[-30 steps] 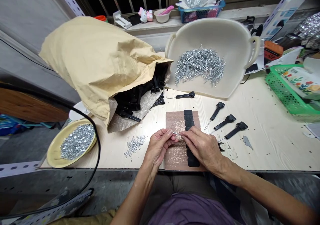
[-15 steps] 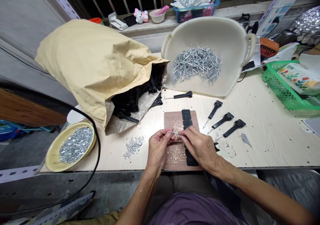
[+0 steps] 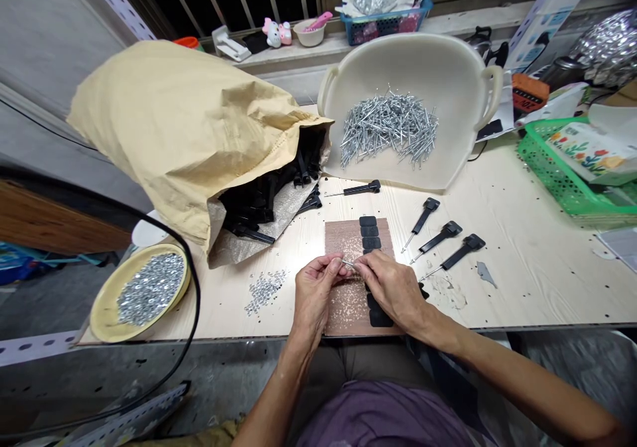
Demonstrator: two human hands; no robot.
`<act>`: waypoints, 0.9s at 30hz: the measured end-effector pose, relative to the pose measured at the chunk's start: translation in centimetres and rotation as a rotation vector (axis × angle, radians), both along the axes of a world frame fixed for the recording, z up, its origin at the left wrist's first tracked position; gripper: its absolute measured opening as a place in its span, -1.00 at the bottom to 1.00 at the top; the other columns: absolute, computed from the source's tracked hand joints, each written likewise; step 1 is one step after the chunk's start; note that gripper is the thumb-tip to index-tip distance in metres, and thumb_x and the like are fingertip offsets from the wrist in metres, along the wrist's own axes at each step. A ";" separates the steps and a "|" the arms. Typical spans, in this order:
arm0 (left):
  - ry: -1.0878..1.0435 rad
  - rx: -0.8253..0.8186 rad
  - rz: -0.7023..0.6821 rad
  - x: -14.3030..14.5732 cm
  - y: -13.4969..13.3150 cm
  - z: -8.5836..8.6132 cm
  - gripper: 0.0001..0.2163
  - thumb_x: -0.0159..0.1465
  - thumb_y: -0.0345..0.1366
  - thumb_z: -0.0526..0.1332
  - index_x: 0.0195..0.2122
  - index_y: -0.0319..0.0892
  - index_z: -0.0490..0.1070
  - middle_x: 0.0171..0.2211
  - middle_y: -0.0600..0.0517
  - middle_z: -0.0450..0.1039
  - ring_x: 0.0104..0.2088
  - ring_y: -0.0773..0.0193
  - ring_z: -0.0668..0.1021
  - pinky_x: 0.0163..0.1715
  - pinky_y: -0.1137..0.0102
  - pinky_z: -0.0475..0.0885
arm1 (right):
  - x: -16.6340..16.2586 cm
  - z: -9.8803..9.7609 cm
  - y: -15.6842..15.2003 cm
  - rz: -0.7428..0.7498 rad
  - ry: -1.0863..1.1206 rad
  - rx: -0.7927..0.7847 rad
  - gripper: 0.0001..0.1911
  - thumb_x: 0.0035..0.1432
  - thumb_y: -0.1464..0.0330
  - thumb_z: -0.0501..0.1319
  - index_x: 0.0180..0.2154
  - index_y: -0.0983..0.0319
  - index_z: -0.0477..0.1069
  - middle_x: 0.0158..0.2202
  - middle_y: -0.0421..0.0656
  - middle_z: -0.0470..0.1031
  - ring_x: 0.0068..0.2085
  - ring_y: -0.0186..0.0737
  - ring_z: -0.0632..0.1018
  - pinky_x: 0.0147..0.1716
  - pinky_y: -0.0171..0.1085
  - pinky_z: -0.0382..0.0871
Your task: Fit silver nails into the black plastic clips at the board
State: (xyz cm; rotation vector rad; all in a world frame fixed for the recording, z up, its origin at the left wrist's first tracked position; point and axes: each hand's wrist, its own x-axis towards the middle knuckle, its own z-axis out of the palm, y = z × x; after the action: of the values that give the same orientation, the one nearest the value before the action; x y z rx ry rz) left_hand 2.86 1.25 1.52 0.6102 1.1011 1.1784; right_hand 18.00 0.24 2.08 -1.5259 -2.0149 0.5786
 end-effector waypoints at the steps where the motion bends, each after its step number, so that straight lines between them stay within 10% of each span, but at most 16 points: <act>1: 0.007 0.000 0.004 0.0 0.0 0.0 -0.74 0.06 -0.27 0.38 -0.26 -0.30 0.48 -0.50 0.05 0.51 -0.46 0.40 0.55 -0.27 0.45 0.47 | 0.1 0.0 0.2 0.009 0.057 -0.036 -0.73 0.33 0.26 -0.03 -0.30 0.21 0.36 -0.33 -0.14 0.44 -0.35 -0.29 0.45 -0.38 -0.32 0.25; 8: 0.060 0.016 0.038 0.1 -0.1 -0.1 -0.75 0.06 -0.29 0.38 -0.27 -0.31 0.49 -0.51 0.06 0.51 -0.48 0.43 0.53 -0.31 0.49 0.45 | 0.5 0.1 1.5 0.090 0.383 -0.400 -0.68 0.28 0.14 0.01 -0.36 0.23 0.32 -0.53 -0.25 0.34 -0.51 -0.36 0.37 -0.51 -0.34 0.23; 16: -0.041 -0.013 0.084 0.5 0.3 -0.2 -0.74 0.03 -0.30 0.39 -0.29 -0.30 0.46 -0.54 0.09 0.48 -0.51 0.43 0.53 -0.34 0.49 0.45 | 0.4 0.3 0.2 0.019 0.053 -0.004 -0.81 0.31 0.28 0.00 -0.23 0.21 0.33 -0.26 -0.11 0.42 -0.27 -0.23 0.47 -0.36 -0.28 0.31; 27: -0.137 -0.017 0.008 1.6 -0.4 0.5 -0.66 0.15 -0.12 0.29 -0.22 -0.33 0.49 -0.42 -0.02 0.49 -0.42 0.37 0.54 -0.28 0.42 0.49 | 3.2 0.2 1.3 0.072 0.048 -0.007 -0.80 0.29 0.25 0.05 -0.25 0.18 0.40 -0.28 -0.16 0.46 -0.30 -0.28 0.48 -0.30 -0.29 0.33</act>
State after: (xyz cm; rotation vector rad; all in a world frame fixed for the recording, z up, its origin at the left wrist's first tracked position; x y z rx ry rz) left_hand 4.49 0.83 2.00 0.5053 0.9971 1.1990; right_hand 21.15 1.57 2.30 -1.4343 -2.0398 0.6454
